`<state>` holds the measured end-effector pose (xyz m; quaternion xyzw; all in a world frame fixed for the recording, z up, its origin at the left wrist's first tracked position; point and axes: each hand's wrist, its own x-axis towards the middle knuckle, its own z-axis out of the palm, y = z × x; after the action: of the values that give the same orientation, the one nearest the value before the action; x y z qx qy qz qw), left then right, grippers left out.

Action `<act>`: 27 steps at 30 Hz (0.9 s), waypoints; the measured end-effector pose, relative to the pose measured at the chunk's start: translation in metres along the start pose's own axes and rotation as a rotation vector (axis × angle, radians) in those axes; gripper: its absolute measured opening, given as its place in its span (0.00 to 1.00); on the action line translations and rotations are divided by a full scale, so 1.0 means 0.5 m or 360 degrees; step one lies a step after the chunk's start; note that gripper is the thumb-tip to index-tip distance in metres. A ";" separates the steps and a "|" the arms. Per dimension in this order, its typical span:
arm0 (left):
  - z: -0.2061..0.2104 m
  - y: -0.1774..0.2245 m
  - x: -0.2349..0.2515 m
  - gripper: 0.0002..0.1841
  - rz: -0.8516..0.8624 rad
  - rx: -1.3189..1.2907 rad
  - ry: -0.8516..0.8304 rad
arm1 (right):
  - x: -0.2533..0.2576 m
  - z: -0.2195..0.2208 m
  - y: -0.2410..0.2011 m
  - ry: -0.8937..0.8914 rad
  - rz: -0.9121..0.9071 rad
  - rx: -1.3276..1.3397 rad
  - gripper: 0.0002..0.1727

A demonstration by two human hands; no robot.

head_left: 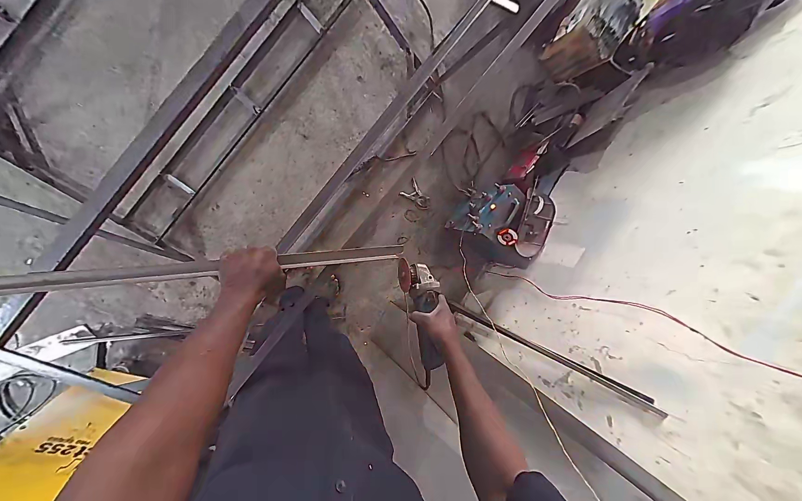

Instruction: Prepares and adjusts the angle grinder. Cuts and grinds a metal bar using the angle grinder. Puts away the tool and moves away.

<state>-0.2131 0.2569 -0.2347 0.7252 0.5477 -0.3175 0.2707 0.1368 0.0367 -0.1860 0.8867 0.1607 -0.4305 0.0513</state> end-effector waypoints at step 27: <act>-0.087 -0.048 0.103 0.24 0.0313 0.0026 -0.0223 | -0.055 -0.105 -0.054 0.0339 0.0016 -0.0278 0.54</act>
<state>-0.2190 0.3272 -0.2465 0.7536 0.4511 -0.3438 0.3323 0.1513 0.0678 -0.1305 0.9203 0.1976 -0.3180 0.1132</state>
